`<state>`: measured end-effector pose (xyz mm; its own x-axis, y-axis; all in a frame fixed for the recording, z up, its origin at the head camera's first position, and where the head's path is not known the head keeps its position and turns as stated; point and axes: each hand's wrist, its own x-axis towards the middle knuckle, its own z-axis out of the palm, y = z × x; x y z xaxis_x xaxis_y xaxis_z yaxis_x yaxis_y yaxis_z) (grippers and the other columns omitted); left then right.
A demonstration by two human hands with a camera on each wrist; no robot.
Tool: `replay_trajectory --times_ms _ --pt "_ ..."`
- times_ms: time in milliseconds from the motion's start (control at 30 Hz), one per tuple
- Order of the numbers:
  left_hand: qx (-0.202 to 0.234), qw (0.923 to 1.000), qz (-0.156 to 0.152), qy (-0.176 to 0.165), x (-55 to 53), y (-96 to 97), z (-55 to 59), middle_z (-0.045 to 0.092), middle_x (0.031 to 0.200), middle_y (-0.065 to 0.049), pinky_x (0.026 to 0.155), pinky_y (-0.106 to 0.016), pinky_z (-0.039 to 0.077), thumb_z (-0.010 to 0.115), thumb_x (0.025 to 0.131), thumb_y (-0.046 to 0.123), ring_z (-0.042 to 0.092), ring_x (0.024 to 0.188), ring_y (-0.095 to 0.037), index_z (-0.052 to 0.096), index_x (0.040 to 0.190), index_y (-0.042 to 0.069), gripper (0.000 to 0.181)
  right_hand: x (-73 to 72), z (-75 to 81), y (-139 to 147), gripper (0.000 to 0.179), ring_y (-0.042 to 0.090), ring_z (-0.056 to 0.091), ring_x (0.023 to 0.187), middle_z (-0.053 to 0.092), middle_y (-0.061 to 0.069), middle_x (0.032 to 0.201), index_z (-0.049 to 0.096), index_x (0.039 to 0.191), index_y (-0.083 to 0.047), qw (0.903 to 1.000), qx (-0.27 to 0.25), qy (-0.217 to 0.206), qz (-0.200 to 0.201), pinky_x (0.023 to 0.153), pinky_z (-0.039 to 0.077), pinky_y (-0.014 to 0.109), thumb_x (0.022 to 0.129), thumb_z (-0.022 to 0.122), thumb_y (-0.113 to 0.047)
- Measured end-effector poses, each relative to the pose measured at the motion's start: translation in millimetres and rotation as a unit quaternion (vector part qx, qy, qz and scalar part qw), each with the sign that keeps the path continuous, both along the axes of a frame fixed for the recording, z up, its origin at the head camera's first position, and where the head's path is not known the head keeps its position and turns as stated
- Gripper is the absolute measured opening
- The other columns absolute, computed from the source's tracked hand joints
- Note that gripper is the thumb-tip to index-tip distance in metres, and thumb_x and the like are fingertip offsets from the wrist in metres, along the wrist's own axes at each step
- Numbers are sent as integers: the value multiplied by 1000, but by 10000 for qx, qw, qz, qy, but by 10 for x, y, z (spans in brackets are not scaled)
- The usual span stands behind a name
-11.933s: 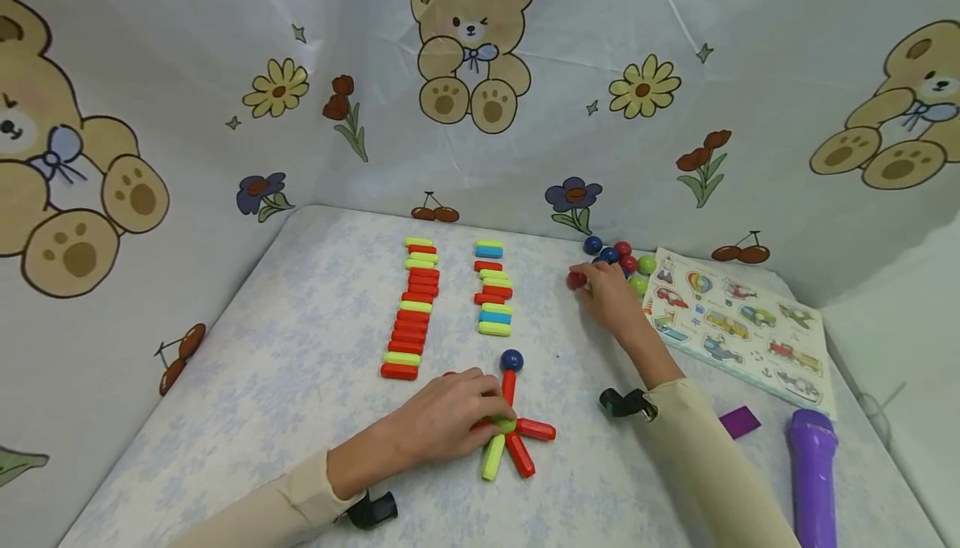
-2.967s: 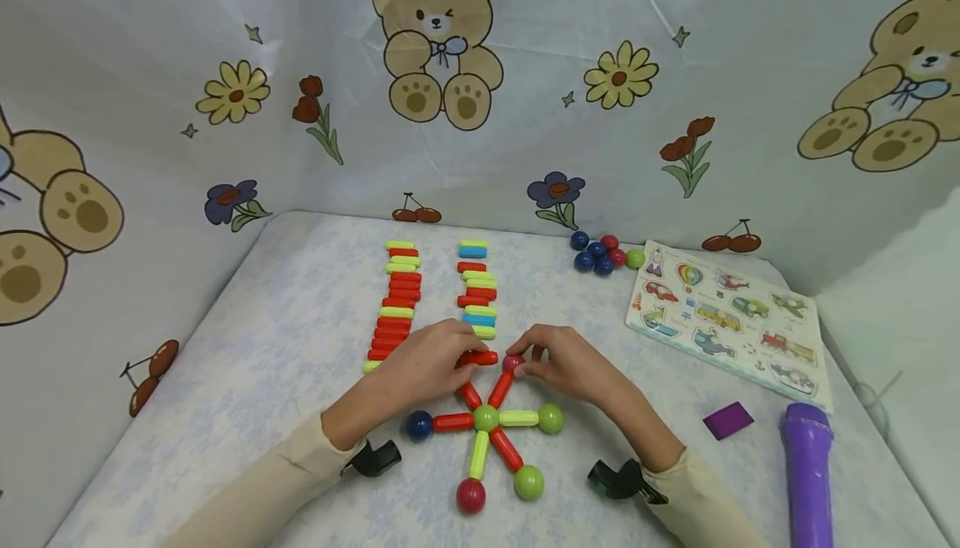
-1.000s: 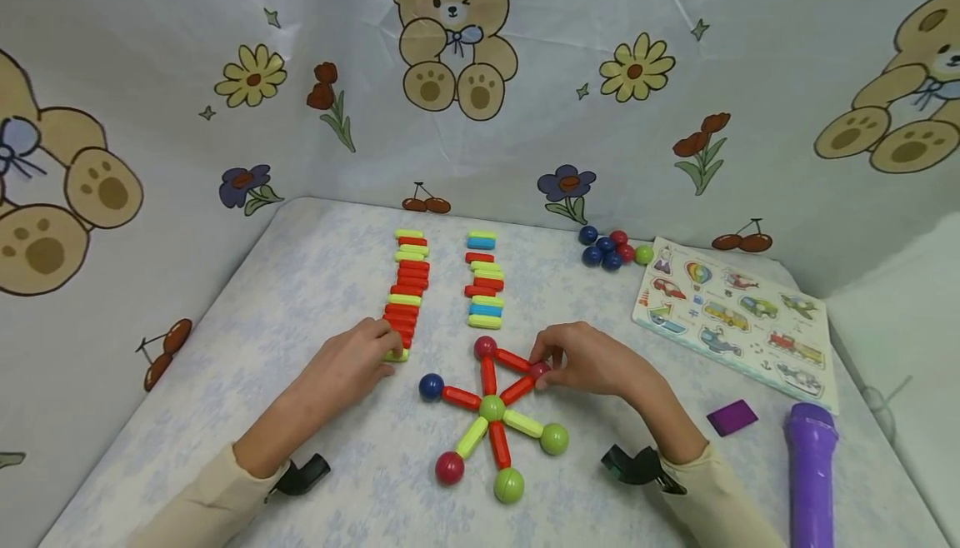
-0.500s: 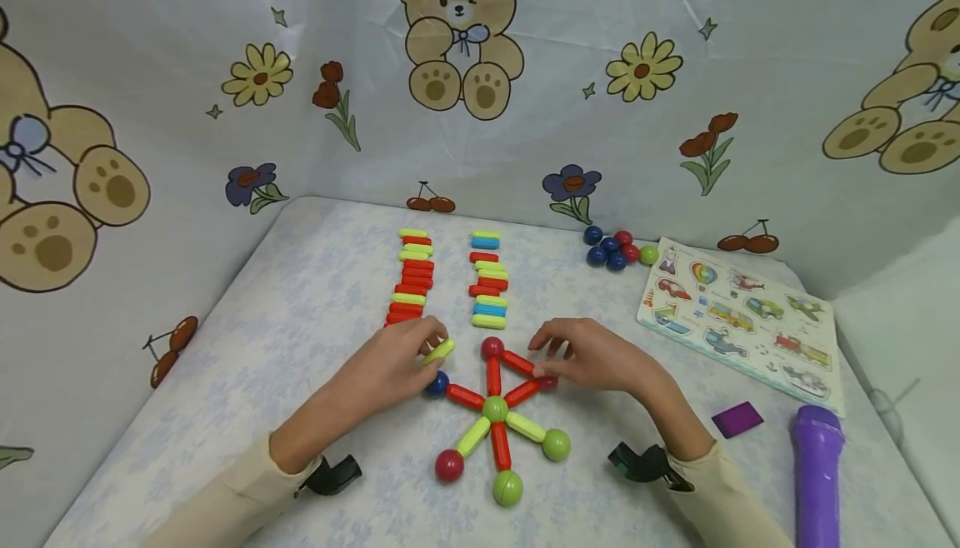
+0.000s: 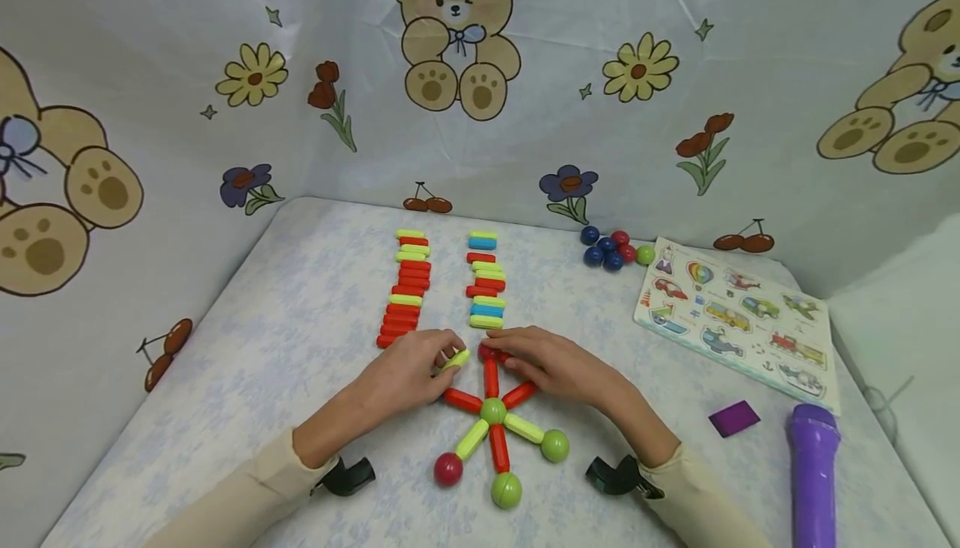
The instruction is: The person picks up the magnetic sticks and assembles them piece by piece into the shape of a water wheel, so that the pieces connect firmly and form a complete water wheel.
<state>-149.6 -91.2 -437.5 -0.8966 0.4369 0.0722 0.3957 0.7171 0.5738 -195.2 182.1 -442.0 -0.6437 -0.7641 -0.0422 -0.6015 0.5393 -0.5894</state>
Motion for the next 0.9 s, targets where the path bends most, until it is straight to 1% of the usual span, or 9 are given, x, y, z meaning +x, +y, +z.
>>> replay_trajectory --times_ms 133,233,400,600,700,767,833,900 --pt "-63 9999 -135 -47 9 24 -22 78 111 -2 77 -29 62 80 96 10 73 90 -13 77 120 8 24 8 8 -2 45 24 54 146 58 -1 158 60 155 -21 10000 19 -44 -51 118 47 51 111 62 -16" --pt "-144 9998 -135 -47 -2 54 -33 78 113 -1 79 -30 62 80 97 11 72 92 -13 78 121 9 24 10 16 2 44 23 55 145 60 -2 157 62 154 -21 9999 13 -21 -104 117 48 50 110 63 -15" --pt "-228 9995 -206 -24 -67 123 -60 78 112 0 82 -31 61 80 97 12 71 95 -16 79 121 10 24 2 13 34 43 22 60 140 65 -3 150 66 149 -19 9997 -35 107 -218 113 51 49 107 66 -9" --pt "-80 9990 -426 73 -136 181 -119 79 110 0 82 -32 61 80 97 10 70 95 -15 80 118 10 21 -16 -6 46 41 20 65 134 69 -1 144 70 145 -16 9993 -254 3 -257 110 55 45 106 67 -5" --pt "-36 9987 -498 102 -153 199 -133 79 109 0 83 -32 60 81 97 10 69 95 -14 81 117 10 20 -14 -10 50 36 16 68 125 73 -3 136 74 139 -17 9988 -330 111 -351 104 58 40 105 70 -7" --pt "-15 9985 -543 113 -164 209 -125 79 109 0 84 -33 60 81 97 10 70 96 -15 81 117 10 20 -12 -10 51 33 13 70 114 75 -5 128 76 136 -18 9983 -341 228 -425 97 60 37 104 72 -10" --pt "-9 9981 -600 152 -179 217 -113 79 110 0 87 -34 61 81 97 11 70 98 -16 81 116 10 19 -12 -8 52 31 9 68 104 74 -7 120 77 134 -19 9978 -296 331 -494 90 60 33 104 73 -13" --pt "-22 9976 -651 227 -195 220 -107 79 111 -1 89 -35 61 81 98 12 71 102 -17 81 116 11 18 -12 -3 55 29 8 65 97 72 -7 114 78 133 -20 9973 -226 433 -547 84 59 31 104 74 -15"
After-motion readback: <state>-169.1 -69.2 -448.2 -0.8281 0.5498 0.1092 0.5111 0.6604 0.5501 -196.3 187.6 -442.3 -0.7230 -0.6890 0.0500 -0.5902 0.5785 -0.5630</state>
